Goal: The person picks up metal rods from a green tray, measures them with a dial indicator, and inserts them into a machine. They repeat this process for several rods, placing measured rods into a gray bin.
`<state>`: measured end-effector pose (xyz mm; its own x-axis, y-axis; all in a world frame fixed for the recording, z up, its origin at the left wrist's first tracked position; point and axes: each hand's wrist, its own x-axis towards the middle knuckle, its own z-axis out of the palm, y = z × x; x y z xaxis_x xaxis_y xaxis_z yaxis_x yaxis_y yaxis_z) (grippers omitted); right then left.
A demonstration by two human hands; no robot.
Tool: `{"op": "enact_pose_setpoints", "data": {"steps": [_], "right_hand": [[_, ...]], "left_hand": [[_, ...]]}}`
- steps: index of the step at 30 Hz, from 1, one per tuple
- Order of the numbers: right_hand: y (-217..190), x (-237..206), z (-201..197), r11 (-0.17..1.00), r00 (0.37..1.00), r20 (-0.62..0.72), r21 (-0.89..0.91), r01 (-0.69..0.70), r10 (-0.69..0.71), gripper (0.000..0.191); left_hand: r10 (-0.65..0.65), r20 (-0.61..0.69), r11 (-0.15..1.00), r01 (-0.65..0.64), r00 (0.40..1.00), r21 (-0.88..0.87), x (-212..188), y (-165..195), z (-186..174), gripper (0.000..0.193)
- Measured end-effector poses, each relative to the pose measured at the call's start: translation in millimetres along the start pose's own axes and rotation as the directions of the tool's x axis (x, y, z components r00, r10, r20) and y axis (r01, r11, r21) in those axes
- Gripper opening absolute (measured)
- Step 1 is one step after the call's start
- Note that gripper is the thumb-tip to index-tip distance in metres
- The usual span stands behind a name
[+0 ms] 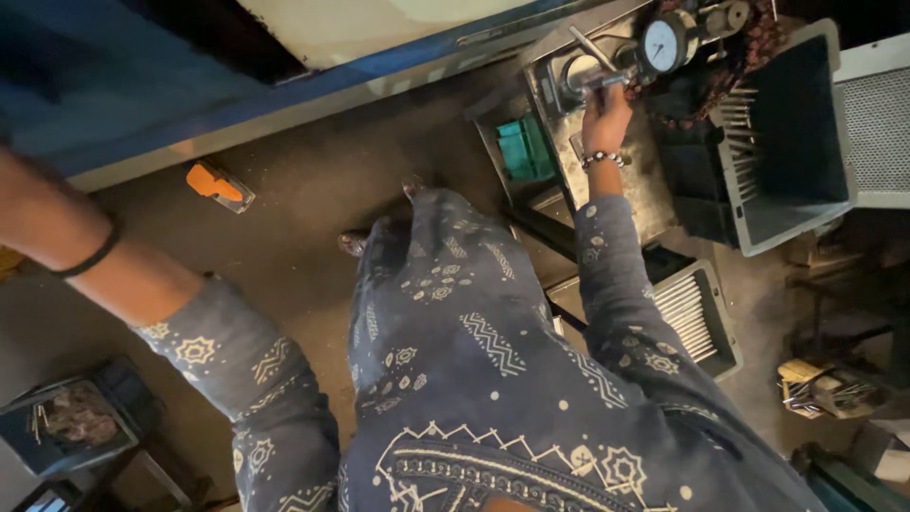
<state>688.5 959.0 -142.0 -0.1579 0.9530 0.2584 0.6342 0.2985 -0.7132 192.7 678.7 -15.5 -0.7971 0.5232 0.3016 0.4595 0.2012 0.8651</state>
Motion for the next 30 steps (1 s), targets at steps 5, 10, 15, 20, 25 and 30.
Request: {"op": "enact_pose_setpoints", "data": {"steps": [5, 10, 15, 20, 25, 30], "right_hand": [[-5, 7, 4, 0.998, 0.999, -0.031, 0.053, 0.016, -0.014, 0.022], [-4, 11, 4, 0.993, 0.992, -0.058, 0.029, 0.117, -0.115, 0.019], [-6, 14, 4, 0.987, 1.000, -0.024, 0.158, 0.018, -0.015, 0.016], [-7, 14, 3, 0.975, 1.000, 0.001, 0.224, -0.011, 0.011, 0.016], [0, 14, 5, 1.000, 0.997, -0.070, -0.002, 0.024, -0.024, 0.017], [10, 8, 9, 0.932, 0.995, -0.022, 0.353, -0.079, 0.092, 0.059]], "left_hand": [[0.007, 0.020, 1.000, -0.007, 1.000, 0.000, 1, 5, 8, 0.016], [0.017, 0.024, 1.000, -0.017, 1.000, 0.001, 2, 11, 12, 0.017], [0.027, 0.028, 1.000, -0.027, 0.999, 0.000, 6, 15, 13, 0.019], [0.037, 0.024, 0.999, -0.037, 0.999, 0.000, 6, 19, 14, 0.021], [0.054, -0.010, 0.998, -0.054, 0.998, -0.015, 7, 37, 16, 0.023], [0.205, -0.213, 0.970, -0.227, 0.955, -0.088, -44, 52, 15, 0.025]]}}
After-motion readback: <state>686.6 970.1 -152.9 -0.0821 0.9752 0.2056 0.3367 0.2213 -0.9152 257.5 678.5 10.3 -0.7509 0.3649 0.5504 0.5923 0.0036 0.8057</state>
